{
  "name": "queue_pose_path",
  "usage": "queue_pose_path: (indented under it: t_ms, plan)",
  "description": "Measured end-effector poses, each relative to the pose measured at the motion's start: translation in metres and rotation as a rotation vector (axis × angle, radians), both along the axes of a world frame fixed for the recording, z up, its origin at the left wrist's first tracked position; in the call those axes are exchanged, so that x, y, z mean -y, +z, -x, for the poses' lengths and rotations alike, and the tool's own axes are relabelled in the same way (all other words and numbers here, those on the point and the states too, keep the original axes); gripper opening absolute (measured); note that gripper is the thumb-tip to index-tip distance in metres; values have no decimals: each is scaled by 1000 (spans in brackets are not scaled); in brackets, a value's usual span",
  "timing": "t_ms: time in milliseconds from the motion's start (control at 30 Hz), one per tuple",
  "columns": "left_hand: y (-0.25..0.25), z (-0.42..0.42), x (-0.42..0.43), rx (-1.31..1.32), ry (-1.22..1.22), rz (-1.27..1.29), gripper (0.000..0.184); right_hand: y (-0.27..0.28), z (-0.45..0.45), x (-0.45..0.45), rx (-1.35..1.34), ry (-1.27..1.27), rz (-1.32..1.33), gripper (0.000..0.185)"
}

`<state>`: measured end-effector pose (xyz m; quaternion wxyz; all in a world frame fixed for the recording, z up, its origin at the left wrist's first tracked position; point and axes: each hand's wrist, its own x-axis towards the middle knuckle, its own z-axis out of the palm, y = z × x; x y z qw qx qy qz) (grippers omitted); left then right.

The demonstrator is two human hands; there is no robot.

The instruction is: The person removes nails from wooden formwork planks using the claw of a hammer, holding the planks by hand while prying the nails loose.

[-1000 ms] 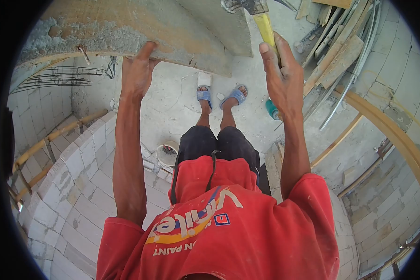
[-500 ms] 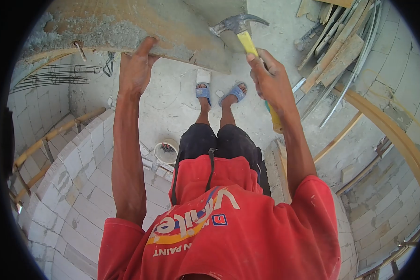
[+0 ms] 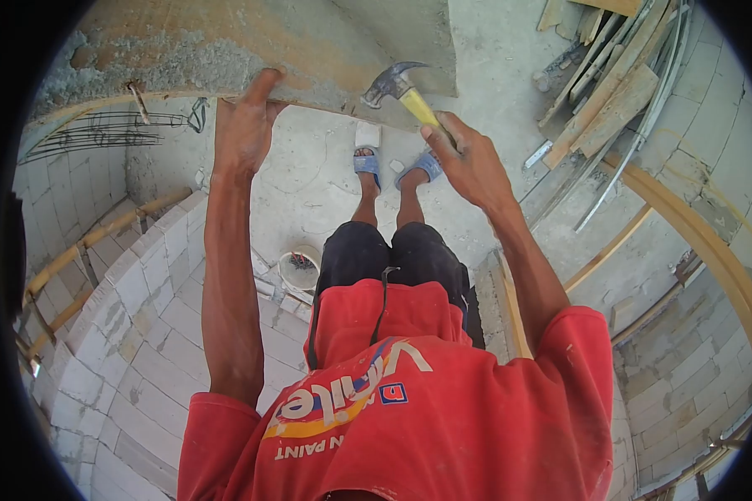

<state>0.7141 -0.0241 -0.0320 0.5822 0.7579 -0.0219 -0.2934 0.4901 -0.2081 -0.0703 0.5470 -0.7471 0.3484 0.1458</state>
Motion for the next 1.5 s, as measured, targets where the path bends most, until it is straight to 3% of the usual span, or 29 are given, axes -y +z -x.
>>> queue_pose_path:
  t_ms: [100,200,300,433,600,700,767,800,900,1000,1067,1167,1267,1333,1433,1500]
  plan:
    - [-1,1,0,35,-20,9,35,34,-9,12,134,-160,290,41]
    - [0,0,0,17,-25,-22,34,57,-11,9,387,-128,501,36]
    - [1,2,2,53,-10,-44,32,57,-11,-14,488,-109,471,36]
    - [-2,5,1,54,15,-11,36,14,-14,-32,314,91,279,35]
    - [0,2,0,10,-9,-12,37,56,-20,-16,368,-163,291,35]
    - [-1,3,2,14,22,-11,39,51,-20,-24,419,-255,387,35]
    - [0,7,2,39,37,-4,40,10,-6,-49,372,-156,282,35]
    - [1,6,5,58,45,5,41,-6,2,-49,276,80,250,35]
    - [3,2,3,7,32,11,43,-14,14,-53,269,19,259,35]
    - [5,6,4,-4,40,9,42,33,3,-35,259,-208,290,36]
    - [1,4,7,31,26,19,39,35,-2,-31,336,-358,421,38]
    - [5,9,10,79,58,14,35,25,19,-49,399,-653,139,36]
    - [3,18,20,121,93,50,33,21,38,-98,280,-1048,-511,31]
    - [0,26,26,141,81,55,33,3,57,-128,177,-1182,-836,28]
    - [-3,28,34,192,8,60,35,-8,59,-176,35,-1225,-834,27]
    - [-8,26,39,216,-71,92,41,-12,53,-195,126,-1313,-915,27]
